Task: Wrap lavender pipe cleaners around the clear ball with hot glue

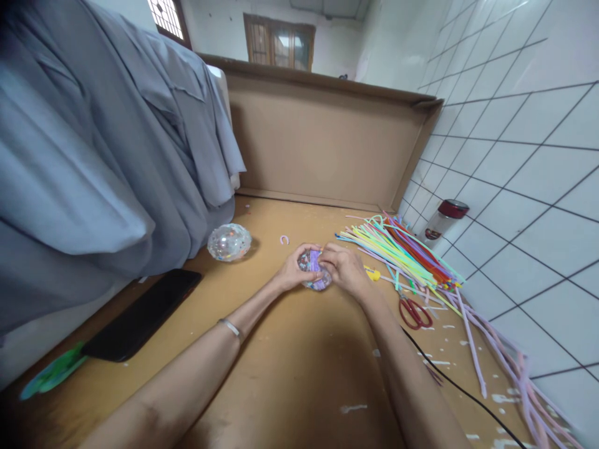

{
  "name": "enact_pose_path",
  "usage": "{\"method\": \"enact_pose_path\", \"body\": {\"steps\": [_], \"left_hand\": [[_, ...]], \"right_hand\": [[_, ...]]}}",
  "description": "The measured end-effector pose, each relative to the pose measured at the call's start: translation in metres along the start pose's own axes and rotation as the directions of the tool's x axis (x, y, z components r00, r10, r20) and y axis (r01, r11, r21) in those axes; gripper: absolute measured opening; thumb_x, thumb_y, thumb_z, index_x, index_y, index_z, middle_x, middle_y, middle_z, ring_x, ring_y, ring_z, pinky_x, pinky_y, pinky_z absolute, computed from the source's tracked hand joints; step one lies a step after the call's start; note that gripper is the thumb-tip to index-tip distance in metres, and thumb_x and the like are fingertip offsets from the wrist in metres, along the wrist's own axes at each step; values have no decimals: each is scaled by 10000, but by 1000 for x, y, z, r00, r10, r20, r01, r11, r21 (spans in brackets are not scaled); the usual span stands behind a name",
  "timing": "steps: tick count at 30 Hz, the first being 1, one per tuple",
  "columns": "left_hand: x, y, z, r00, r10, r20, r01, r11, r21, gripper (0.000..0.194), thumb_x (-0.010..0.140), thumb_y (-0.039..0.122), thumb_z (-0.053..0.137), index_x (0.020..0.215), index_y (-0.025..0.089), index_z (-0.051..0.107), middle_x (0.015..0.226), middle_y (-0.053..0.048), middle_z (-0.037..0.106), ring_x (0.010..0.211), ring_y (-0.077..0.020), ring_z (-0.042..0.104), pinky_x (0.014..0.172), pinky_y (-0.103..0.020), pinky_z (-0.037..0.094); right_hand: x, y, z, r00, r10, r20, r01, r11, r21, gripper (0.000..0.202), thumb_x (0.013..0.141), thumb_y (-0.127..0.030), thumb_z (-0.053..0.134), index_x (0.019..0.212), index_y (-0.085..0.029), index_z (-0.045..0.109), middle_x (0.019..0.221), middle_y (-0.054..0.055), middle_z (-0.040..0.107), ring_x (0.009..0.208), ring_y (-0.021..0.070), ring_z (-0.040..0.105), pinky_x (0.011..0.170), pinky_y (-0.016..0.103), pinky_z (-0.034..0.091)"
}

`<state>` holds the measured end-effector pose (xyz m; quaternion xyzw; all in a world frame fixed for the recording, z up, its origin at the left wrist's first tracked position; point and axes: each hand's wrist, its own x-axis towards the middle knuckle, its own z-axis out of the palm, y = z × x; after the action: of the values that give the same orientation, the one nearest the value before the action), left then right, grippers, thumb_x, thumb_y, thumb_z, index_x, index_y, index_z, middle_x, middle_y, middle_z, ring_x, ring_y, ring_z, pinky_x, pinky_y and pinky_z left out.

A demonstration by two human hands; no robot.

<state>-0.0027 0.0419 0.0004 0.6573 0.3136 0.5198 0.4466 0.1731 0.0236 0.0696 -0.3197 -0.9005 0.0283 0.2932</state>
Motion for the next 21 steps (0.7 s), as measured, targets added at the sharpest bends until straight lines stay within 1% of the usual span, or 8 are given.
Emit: {"method": "enact_pose_path", "body": {"steps": [2, 4, 7, 11, 14, 18, 21], "left_hand": [[0, 0, 0, 998, 59, -19, -58, 997, 47, 604, 542, 278, 825, 1086, 190, 580, 1224, -83, 555, 1170, -255, 544, 1036, -394, 407], [1, 0, 0, 992, 118, -36, -112, 985, 130, 579, 543, 280, 832, 1067, 190, 604, 1234, -92, 530, 1203, -265, 514, 1062, -410, 384], [0, 1, 1, 986, 162, -47, -147, 963, 227, 551, 561, 305, 831, 1060, 194, 627, 1215, -91, 520, 1198, -262, 510, 1057, -409, 395], [-2, 0, 2, 985, 165, -52, -151, 967, 205, 626, 611, 325, 807, 1179, 202, 572, 1162, -76, 569, 1111, -232, 565, 1005, -384, 442], [-3, -1, 2, 982, 184, -41, -172, 963, 208, 637, 654, 343, 783, 1236, 224, 551, 1180, -71, 575, 1109, -225, 565, 1010, -387, 437], [-4, 0, 2, 971, 237, -11, -229, 947, 227, 459, 697, 347, 759, 1126, 228, 648, 1199, -83, 557, 1163, -233, 531, 1035, -399, 413], [-4, 0, 2, 972, 233, -13, -224, 949, 220, 394, 700, 357, 760, 1064, 229, 681, 1204, -89, 549, 1177, -239, 523, 1037, -410, 412]], "right_hand": [[0, 0, -1, 1000, -3, 0, 3, 1000, -8, 182, 864, -173, 523, 800, -181, 694, 821, 60, 630, 772, 162, 581, 697, 265, 425], [0, -1, -2, 1000, -3, 5, 3, 1000, -26, 190, 871, -175, 515, 798, -176, 690, 812, 60, 623, 767, 160, 577, 693, 260, 420], [0, -1, -3, 1000, 9, 15, -8, 998, -56, 190, 876, -176, 508, 814, -172, 687, 819, 60, 618, 778, 159, 575, 703, 258, 418], [0, 0, -3, 1000, 10, 13, -9, 998, -70, 194, 872, -157, 498, 817, -169, 684, 841, 68, 624, 804, 162, 578, 716, 259, 420], [-1, 2, -2, 1000, 8, 3, -8, 997, -74, 194, 867, -149, 499, 822, -175, 686, 846, 68, 629, 799, 161, 576, 711, 259, 421], [-1, 3, -1, 1000, -2, -4, 2, 997, -76, 198, 866, -143, 498, 824, -176, 689, 838, 68, 630, 796, 163, 579, 710, 263, 424], [-1, 4, -1, 1000, -10, -5, 10, 998, -70, 209, 874, -149, 492, 823, -175, 693, 836, 69, 632, 791, 164, 581, 705, 264, 428]]}}
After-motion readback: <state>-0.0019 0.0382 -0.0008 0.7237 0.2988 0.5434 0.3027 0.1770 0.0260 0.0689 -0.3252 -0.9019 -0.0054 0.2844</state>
